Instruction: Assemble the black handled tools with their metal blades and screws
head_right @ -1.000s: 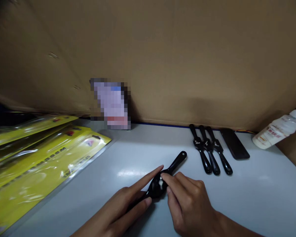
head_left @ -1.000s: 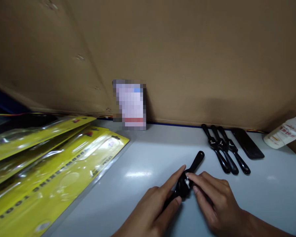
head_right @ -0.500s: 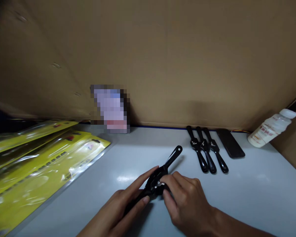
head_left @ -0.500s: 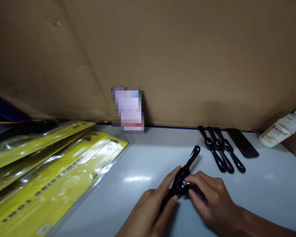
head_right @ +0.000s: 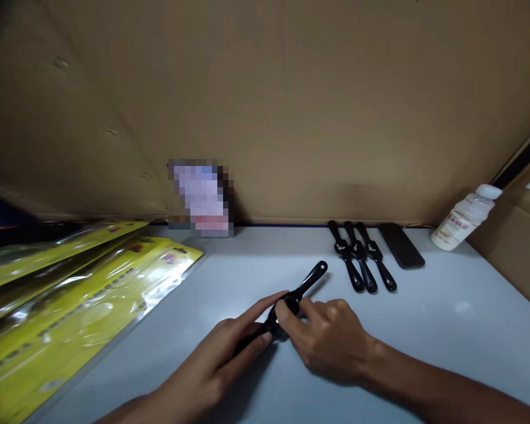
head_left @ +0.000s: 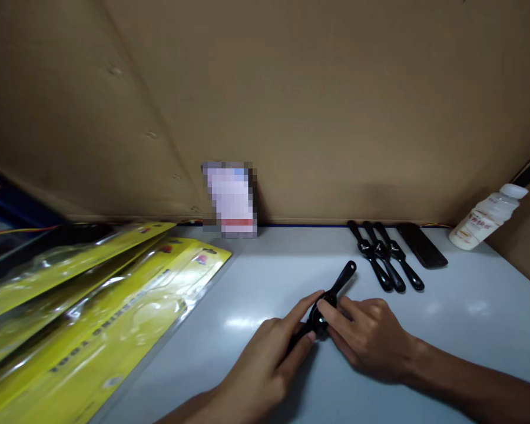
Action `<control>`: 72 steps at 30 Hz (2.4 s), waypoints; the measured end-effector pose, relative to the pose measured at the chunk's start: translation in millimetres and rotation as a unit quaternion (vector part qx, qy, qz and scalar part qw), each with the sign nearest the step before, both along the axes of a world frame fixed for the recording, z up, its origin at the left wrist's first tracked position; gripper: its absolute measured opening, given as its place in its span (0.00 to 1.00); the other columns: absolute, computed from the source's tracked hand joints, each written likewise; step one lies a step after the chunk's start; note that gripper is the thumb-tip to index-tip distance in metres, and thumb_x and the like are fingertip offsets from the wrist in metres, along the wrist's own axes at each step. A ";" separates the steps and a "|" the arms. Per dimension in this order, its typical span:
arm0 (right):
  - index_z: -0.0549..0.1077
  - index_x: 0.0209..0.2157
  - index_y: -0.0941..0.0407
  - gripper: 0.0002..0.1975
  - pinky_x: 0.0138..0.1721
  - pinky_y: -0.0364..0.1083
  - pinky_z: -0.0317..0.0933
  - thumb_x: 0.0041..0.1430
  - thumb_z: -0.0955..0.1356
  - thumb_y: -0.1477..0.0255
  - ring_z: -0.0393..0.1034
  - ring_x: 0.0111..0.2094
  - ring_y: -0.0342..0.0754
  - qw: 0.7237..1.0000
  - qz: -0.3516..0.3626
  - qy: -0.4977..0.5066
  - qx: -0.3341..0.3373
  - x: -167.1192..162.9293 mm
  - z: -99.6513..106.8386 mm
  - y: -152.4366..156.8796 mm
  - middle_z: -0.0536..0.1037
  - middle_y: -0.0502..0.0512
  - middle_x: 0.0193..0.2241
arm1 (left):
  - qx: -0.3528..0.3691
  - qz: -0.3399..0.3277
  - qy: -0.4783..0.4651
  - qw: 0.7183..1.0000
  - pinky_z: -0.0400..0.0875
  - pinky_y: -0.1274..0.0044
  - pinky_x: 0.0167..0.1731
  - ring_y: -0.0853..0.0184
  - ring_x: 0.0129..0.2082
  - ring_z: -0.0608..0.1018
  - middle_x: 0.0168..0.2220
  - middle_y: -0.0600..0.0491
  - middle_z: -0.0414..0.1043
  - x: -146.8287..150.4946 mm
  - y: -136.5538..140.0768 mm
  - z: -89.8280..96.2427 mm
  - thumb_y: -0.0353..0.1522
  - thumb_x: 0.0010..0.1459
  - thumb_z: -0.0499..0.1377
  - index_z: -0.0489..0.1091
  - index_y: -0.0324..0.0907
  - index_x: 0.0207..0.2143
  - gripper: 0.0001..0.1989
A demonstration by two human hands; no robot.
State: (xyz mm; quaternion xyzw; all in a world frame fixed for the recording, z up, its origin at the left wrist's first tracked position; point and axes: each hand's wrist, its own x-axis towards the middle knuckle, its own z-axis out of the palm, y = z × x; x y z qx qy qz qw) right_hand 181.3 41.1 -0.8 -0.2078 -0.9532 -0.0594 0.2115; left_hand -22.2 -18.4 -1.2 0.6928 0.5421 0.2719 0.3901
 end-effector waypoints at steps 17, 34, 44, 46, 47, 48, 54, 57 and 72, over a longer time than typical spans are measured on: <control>0.70 0.35 0.58 0.11 0.28 0.45 0.58 0.70 0.60 0.72 0.69 0.26 0.45 0.994 -0.037 0.026 -0.095 17.8 -4.4 4.5 0.74 0.53 0.29 | -0.017 0.035 -0.105 0.994 0.53 0.78 0.24 0.71 0.21 0.57 0.21 0.60 0.58 4.1 2.7 11.4 0.37 0.64 0.50 0.59 0.38 0.64 0.28; 0.77 0.45 0.58 0.10 0.36 0.45 0.65 0.65 0.67 0.72 0.69 0.33 0.44 0.923 0.063 0.066 -0.374 21.6 18.5 8.7 0.75 0.55 0.36 | 0.007 0.098 -0.056 0.994 0.52 0.80 0.23 0.72 0.20 0.57 0.20 0.63 0.57 -5.8 5.8 13.9 0.40 0.66 0.49 0.55 0.38 0.66 0.29; 0.78 0.46 0.55 0.17 0.38 0.44 0.66 0.58 0.65 0.82 0.70 0.33 0.43 0.917 0.071 0.043 -0.389 29.3 22.6 15.0 0.76 0.54 0.38 | 0.039 0.089 0.059 0.993 0.51 0.79 0.24 0.71 0.21 0.61 0.20 0.61 0.63 -16.6 20.4 14.0 0.37 0.65 0.49 0.59 0.37 0.63 0.26; 0.78 0.46 0.55 0.16 0.40 0.45 0.67 0.58 0.66 0.81 0.71 0.36 0.44 0.923 0.075 0.030 -0.375 29.9 22.8 13.4 0.76 0.54 0.40 | 0.041 0.081 0.091 0.992 0.52 0.79 0.24 0.70 0.20 0.63 0.20 0.60 0.64 -15.4 20.6 16.4 0.36 0.64 0.48 0.60 0.37 0.62 0.26; 0.78 0.45 0.55 0.14 0.41 0.45 0.67 0.59 0.66 0.80 0.71 0.37 0.45 0.927 0.075 0.023 -0.366 29.8 22.8 12.3 0.76 0.55 0.39 | 0.043 0.076 0.110 0.990 0.52 0.79 0.24 0.70 0.20 0.64 0.20 0.59 0.65 -14.6 20.5 17.6 0.36 0.64 0.48 0.60 0.38 0.62 0.25; 0.78 0.44 0.55 0.12 0.41 0.45 0.67 0.60 0.67 0.78 0.71 0.37 0.45 0.932 0.074 0.017 -0.355 29.5 22.6 10.9 0.76 0.55 0.39 | 0.045 0.070 0.128 0.988 0.53 0.78 0.24 0.69 0.20 0.65 0.20 0.59 0.67 -14.0 20.3 18.6 0.35 0.64 0.48 0.61 0.38 0.62 0.25; 0.76 0.46 0.56 0.12 0.33 0.45 0.63 0.64 0.64 0.75 0.67 0.33 0.45 0.969 0.088 -0.015 -0.231 26.5 19.3 4.3 0.75 0.56 0.37 | 0.078 0.052 0.176 0.980 0.57 0.77 0.24 0.67 0.20 0.71 0.23 0.56 0.73 -13.0 17.3 15.3 0.34 0.65 0.46 0.61 0.40 0.61 0.23; 0.77 0.40 0.55 0.11 0.32 0.45 0.61 0.65 0.63 0.76 0.66 0.31 0.45 0.971 0.089 -0.026 -0.220 26.4 20.2 3.4 0.75 0.55 0.36 | 0.101 0.048 0.204 0.972 0.60 0.77 0.24 0.66 0.22 0.74 0.25 0.55 0.76 -12.4 13.8 11.9 0.34 0.65 0.47 0.60 0.42 0.62 0.23; 0.75 0.34 0.59 0.14 0.30 0.45 0.57 0.69 0.61 0.69 0.68 0.29 0.46 0.965 -0.239 0.087 -0.069 45.1 24.8 46.1 0.77 0.56 0.32 | 0.169 0.105 0.397 0.896 0.62 0.76 0.23 0.58 0.35 0.77 0.39 0.43 0.75 -29.3 30.8 17.9 0.37 0.68 0.43 0.72 0.41 0.53 0.23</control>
